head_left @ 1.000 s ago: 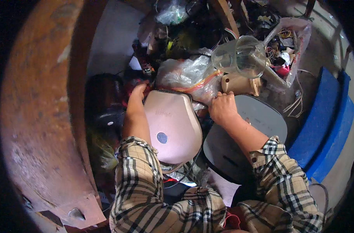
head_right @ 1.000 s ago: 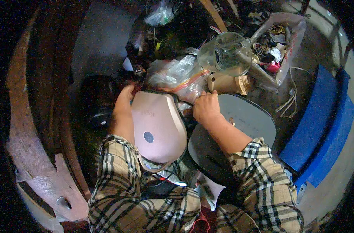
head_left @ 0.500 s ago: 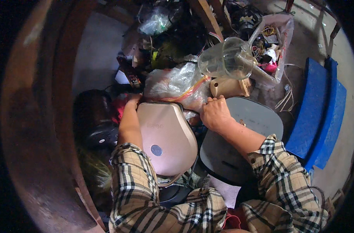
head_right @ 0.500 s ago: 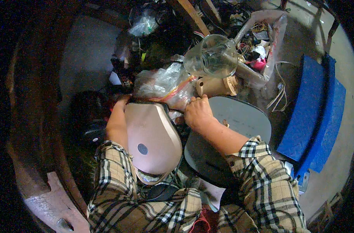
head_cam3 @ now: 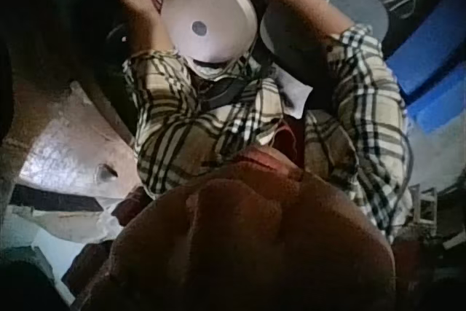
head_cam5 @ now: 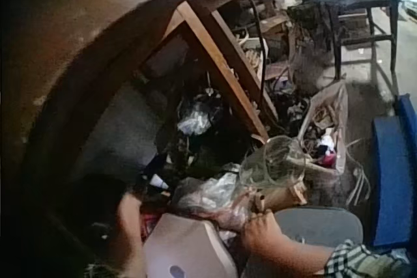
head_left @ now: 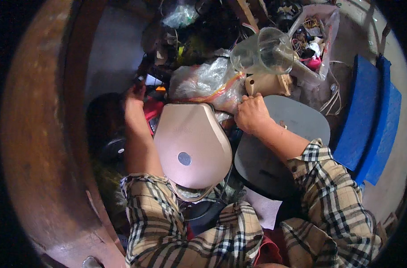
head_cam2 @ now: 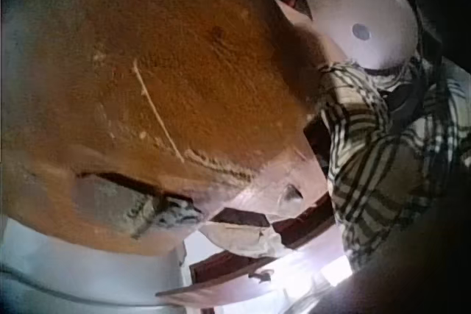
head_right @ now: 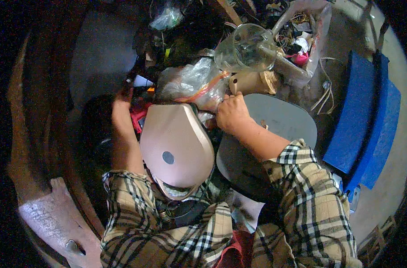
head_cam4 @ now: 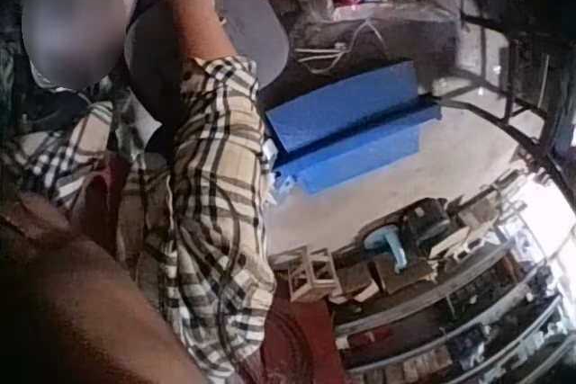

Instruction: The person inspects several small electronic devices in a cluttered workshop. They open a sandwich press to check the interior, then examine a circuit board, a power adapter, and a disassembled battery pack, placing each item down after inspection.

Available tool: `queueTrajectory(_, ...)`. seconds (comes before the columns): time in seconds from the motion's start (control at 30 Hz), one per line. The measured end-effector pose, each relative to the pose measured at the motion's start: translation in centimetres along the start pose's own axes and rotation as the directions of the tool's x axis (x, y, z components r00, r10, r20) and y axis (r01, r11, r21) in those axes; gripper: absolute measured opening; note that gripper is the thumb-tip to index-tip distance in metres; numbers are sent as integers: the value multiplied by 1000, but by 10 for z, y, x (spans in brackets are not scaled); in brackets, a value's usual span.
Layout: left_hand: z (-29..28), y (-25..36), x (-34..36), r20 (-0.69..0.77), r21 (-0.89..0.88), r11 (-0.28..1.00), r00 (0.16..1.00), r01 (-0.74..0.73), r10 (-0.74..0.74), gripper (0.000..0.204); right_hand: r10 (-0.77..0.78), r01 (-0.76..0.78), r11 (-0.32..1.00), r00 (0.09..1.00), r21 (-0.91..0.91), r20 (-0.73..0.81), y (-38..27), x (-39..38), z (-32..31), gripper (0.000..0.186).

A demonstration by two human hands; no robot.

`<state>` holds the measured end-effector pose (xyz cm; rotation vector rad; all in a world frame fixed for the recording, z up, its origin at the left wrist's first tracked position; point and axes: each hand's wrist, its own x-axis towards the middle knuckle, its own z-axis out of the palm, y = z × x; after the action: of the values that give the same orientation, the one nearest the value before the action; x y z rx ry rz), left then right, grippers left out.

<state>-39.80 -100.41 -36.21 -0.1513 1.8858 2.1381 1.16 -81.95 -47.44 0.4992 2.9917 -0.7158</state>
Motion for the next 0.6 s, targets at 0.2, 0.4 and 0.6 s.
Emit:
queueTrajectory(0.2,21,34,-119,-84,49,995,992,-85,89,26,15,-15,1000,999,2,-33,-6,0,1,29)
queueTrajectory(0.4,24,-3,-303,-30,502,837,963,-218,269,28,11,-9,999,998,36,-58,-3,-3,-4,28)
queueTrajectory(0.6,46,-70,-394,122,-89,986,981,-143,153,17,314,31,714,879,699,-360,8,15,-15,35)
